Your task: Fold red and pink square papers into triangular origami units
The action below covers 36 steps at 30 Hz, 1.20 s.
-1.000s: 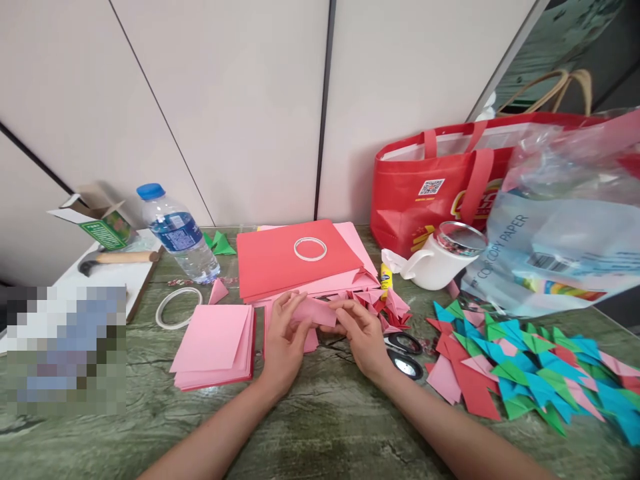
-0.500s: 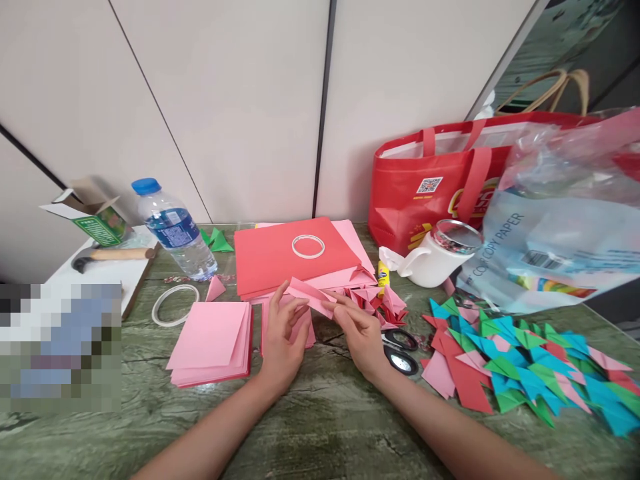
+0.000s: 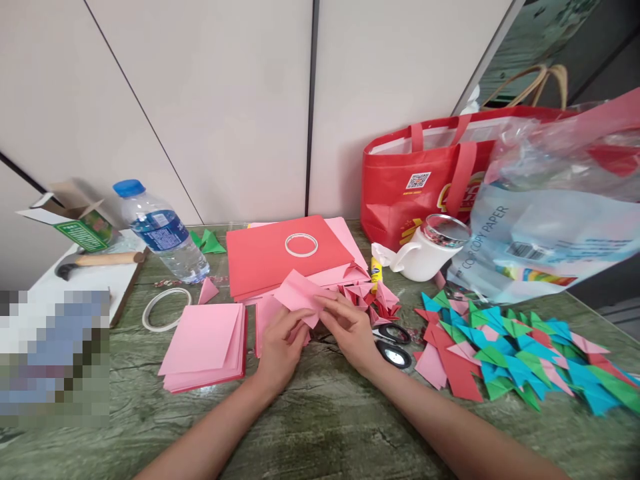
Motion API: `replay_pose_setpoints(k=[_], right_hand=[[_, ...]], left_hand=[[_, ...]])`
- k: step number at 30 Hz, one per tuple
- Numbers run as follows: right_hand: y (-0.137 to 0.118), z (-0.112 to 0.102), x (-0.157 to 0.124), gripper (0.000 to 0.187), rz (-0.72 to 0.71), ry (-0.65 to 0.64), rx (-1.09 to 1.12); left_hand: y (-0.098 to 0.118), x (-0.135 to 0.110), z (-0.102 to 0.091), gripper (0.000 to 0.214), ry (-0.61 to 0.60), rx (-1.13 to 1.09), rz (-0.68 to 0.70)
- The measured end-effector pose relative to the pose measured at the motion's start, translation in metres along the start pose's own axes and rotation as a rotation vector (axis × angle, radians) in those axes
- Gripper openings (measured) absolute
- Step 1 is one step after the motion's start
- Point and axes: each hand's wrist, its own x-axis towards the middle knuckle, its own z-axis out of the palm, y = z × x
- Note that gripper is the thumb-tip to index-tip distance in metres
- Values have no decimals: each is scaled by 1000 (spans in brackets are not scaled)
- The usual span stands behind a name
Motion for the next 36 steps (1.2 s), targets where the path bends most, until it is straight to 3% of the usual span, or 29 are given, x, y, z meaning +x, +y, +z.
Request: replay_pose_setpoints(k=[8,13,19,24,31,36], right_hand=[[6,-1,1,20,152,30,-10],[13,-4,1,19,192,84,16],[6,0,0,20,214,48,117],[5,4,-2,35,248,-12,217],[9,2,-2,27,241,35,155],[8,1,-1,25,234,42,140]], left_hand=[[5,3,-1,26,3,-1,-94],[10,4,-2,18,-11,-54,-114],[12,6,-4,12,113,-81,-143],[10,5,-3,13,191,-134,-232],[10,4,1,46,174,-379,-310],[12,6,1,47,233,-429,-331]])
